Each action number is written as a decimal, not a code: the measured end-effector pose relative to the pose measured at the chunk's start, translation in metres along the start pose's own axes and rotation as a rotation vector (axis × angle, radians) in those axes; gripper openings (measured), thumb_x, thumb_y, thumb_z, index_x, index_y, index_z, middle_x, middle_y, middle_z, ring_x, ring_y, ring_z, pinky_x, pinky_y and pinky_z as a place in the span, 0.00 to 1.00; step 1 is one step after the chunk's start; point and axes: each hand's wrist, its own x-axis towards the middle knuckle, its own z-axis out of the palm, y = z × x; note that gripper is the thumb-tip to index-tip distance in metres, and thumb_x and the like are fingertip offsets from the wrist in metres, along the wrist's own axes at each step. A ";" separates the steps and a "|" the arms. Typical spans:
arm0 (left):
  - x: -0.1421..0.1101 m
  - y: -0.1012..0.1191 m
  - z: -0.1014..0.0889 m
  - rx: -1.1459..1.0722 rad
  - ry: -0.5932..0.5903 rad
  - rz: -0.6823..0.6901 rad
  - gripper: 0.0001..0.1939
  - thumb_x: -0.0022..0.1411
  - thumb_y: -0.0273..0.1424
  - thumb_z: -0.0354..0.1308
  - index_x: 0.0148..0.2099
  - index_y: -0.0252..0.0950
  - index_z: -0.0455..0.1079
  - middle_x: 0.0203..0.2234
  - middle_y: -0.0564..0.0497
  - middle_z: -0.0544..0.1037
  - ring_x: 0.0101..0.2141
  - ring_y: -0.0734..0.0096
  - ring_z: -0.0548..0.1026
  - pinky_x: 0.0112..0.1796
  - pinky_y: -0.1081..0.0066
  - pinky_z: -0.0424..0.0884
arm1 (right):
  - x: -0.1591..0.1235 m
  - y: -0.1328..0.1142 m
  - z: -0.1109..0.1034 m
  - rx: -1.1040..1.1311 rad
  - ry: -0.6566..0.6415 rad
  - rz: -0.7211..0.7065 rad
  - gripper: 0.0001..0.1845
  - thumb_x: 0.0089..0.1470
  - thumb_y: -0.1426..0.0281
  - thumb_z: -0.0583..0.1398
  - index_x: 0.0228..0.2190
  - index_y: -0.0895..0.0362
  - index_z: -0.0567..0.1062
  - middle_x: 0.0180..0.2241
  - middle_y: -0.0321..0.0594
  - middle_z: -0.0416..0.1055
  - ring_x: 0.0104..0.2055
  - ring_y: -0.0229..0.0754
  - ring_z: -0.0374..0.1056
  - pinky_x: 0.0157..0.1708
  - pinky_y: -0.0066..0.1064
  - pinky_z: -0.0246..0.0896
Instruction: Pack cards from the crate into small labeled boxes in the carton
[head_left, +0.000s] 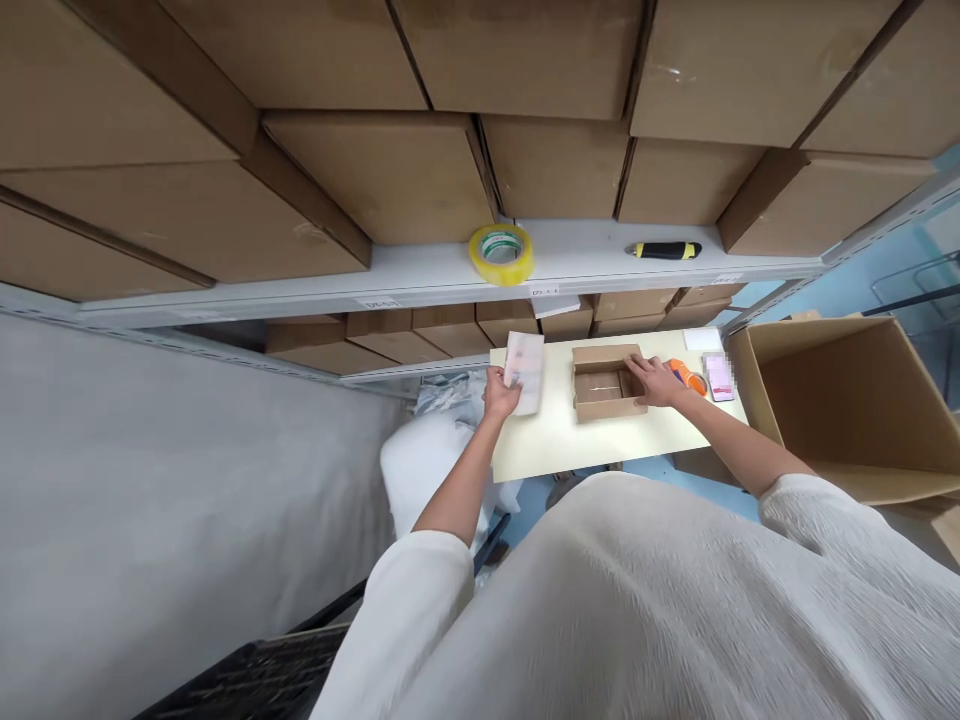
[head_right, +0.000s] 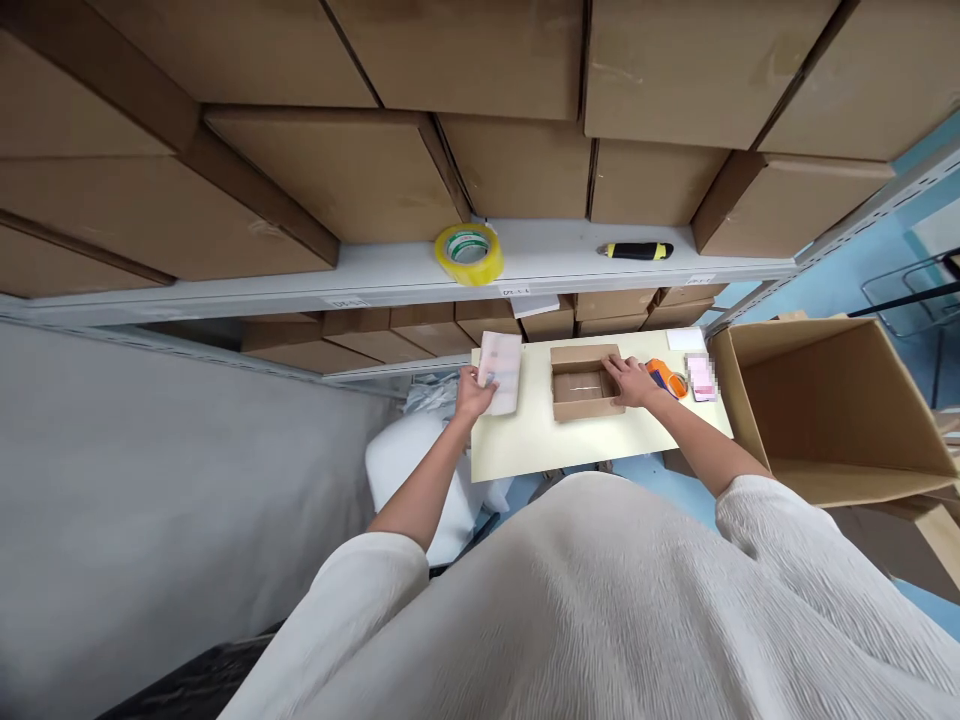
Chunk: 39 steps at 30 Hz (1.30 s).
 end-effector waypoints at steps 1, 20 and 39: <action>-0.004 0.007 -0.004 -0.029 0.014 0.049 0.25 0.63 0.32 0.68 0.57 0.46 0.60 0.45 0.54 0.79 0.49 0.61 0.81 0.55 0.62 0.72 | 0.000 0.001 0.000 0.008 0.008 -0.006 0.67 0.53 0.48 0.69 0.81 0.46 0.43 0.82 0.48 0.44 0.71 0.77 0.55 0.67 0.66 0.56; -0.053 0.134 0.078 0.159 -0.186 0.471 0.15 0.62 0.25 0.68 0.46 0.44 0.67 0.36 0.54 0.80 0.45 0.58 0.79 0.60 0.54 0.65 | -0.011 0.007 0.015 0.446 0.158 0.052 0.79 0.52 0.58 0.72 0.80 0.51 0.22 0.72 0.63 0.63 0.77 0.71 0.49 0.70 0.64 0.44; -0.051 0.119 0.082 0.290 -0.132 0.546 0.19 0.67 0.22 0.55 0.55 0.43 0.76 0.59 0.42 0.78 0.63 0.46 0.72 0.64 0.48 0.63 | -0.007 0.024 0.027 0.541 0.264 0.006 0.58 0.61 0.60 0.64 0.81 0.51 0.42 0.79 0.55 0.53 0.80 0.64 0.51 0.74 0.63 0.54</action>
